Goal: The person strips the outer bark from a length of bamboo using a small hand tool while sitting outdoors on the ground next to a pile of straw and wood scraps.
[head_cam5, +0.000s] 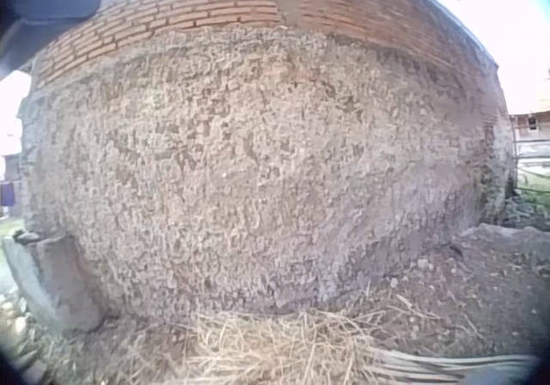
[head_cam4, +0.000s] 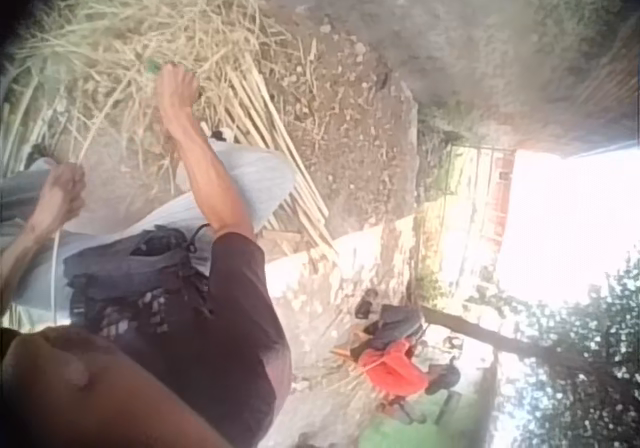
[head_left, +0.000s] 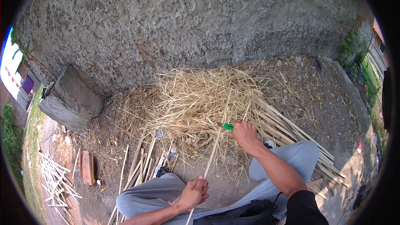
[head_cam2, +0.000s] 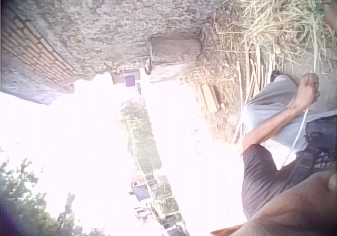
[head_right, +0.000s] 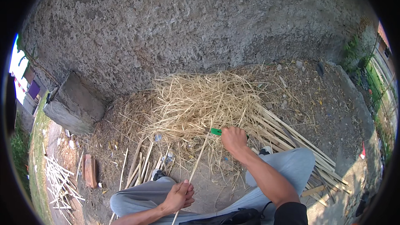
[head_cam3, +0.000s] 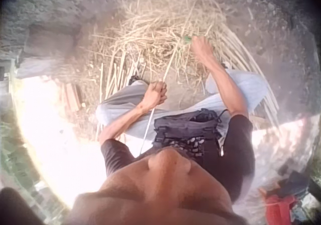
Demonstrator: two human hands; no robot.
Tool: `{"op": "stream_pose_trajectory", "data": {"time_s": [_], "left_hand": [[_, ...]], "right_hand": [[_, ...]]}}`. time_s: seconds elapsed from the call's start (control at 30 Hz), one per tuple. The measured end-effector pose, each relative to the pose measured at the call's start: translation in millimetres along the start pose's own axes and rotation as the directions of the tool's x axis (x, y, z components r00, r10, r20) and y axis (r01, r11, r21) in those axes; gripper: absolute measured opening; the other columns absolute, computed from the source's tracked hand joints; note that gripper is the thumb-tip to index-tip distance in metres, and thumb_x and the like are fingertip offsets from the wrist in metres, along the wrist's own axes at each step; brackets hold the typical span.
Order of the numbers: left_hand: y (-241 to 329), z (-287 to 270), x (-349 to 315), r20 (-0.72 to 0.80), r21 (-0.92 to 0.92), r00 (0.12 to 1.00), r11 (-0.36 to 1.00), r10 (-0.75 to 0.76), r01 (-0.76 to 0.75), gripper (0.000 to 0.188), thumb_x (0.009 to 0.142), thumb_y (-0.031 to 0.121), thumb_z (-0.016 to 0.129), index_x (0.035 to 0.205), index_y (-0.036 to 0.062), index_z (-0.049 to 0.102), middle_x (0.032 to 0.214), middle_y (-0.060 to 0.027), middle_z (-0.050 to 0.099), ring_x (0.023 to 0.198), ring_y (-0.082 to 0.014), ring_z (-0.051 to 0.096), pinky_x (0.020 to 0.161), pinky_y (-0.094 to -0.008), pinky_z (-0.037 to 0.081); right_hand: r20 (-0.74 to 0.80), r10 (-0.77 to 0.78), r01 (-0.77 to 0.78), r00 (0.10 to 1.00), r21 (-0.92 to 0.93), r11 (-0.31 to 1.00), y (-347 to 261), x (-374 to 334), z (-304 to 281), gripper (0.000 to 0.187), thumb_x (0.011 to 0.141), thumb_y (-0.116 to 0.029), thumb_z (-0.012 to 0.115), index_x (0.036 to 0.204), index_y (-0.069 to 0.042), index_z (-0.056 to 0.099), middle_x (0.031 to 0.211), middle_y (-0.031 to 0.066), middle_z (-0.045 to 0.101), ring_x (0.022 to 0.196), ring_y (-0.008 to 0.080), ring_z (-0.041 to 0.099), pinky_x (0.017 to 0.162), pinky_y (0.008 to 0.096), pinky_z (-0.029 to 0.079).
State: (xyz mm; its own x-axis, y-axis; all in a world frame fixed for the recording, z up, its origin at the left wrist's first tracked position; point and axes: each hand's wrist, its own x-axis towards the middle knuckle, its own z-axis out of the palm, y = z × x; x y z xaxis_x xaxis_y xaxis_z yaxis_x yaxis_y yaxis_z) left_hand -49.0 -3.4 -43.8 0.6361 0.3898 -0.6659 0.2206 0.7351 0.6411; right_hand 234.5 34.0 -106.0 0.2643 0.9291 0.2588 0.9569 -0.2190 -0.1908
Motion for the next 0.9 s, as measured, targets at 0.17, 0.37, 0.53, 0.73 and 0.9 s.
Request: {"op": "stream_pose_trajectory", "data": {"time_s": [0.17, 0.37, 0.53, 0.73, 0.9], "left_hand": [[-16, -2, -13, -0.02, 0.044, 0.999, 0.998, -0.049, 0.05, 0.039, 0.107, 0.041, 0.035, 0.083, 0.0102, 0.041, 0.06, 0.0042, 0.027, 0.046, -0.0074, 0.023, 0.042, -0.0265, 0.02], [-27, -19, -23, -0.099, 0.041, 0.994, 0.998, -0.051, 0.055, 0.035, 0.105, 0.035, 0.04, 0.084, 0.0082, 0.049, 0.056, -0.0002, 0.037, 0.043, -0.0129, 0.034, 0.042, -0.0299, 0.03], [-64, -44, -38, -0.187, 0.376, 0.978, 0.927, 0.095, -0.018, 0.039, 0.106, 0.038, 0.036, 0.078, 0.012, 0.043, 0.058, 0.0058, 0.029, 0.046, -0.0071, 0.027, 0.043, -0.0258, 0.025], [-37, -31, -95, -0.242, 0.423, 0.97, 0.896, -0.034, 0.137, 0.04, 0.105, 0.038, 0.039, 0.083, 0.008, 0.052, 0.06, 0.0011, 0.043, 0.05, -0.0095, 0.04, 0.046, -0.029, 0.032], [-26, -50, -130, -0.267, 0.736, 0.898, 0.676, 0.35, -0.045, 0.042, 0.104, 0.038, 0.041, 0.088, 0.0021, 0.056, 0.063, -0.0081, 0.053, 0.057, -0.0185, 0.055, 0.051, -0.0378, 0.04]], "right_hand": [[0.135, 0.196, -0.202, 0.971, 0.028, 0.979, 18, 10, 7, 0.018, 0.083, -0.002, 0.053, 0.085, 0.002, 0.07, 0.083, 0.0273, 0.067, 0.078, 0.0398, 0.068, 0.068, 0.0504, 0.052], [0.218, 0.327, -0.345, 0.919, 0.051, 0.937, 34, 17, 22, 0.02, 0.083, -0.006, 0.053, 0.087, 0.0, 0.071, 0.092, 0.0269, 0.068, 0.087, 0.0413, 0.067, 0.081, 0.0517, 0.05], [0.161, 0.35, -0.346, 0.923, -0.056, 0.937, 57, 21, 36, 0.018, 0.087, -0.007, 0.055, 0.088, -0.001, 0.071, 0.091, 0.0247, 0.07, 0.085, 0.0376, 0.07, 0.074, 0.0475, 0.054], [0.176, 0.483, -0.482, 0.858, -0.048, 0.875, 78, 15, 55, 0.02, 0.088, -0.007, 0.053, 0.094, -0.001, 0.071, 0.09, 0.0214, 0.07, 0.091, 0.035, 0.07, 0.073, 0.0456, 0.054], [0.332, 0.469, -0.489, 0.818, -0.027, 0.872, 64, 18, 30, 0.018, 0.085, -0.005, 0.06, 0.099, 0.001, 0.069, 0.101, 0.0193, 0.07, 0.1, 0.0338, 0.067, 0.082, 0.0453, 0.053]]}}
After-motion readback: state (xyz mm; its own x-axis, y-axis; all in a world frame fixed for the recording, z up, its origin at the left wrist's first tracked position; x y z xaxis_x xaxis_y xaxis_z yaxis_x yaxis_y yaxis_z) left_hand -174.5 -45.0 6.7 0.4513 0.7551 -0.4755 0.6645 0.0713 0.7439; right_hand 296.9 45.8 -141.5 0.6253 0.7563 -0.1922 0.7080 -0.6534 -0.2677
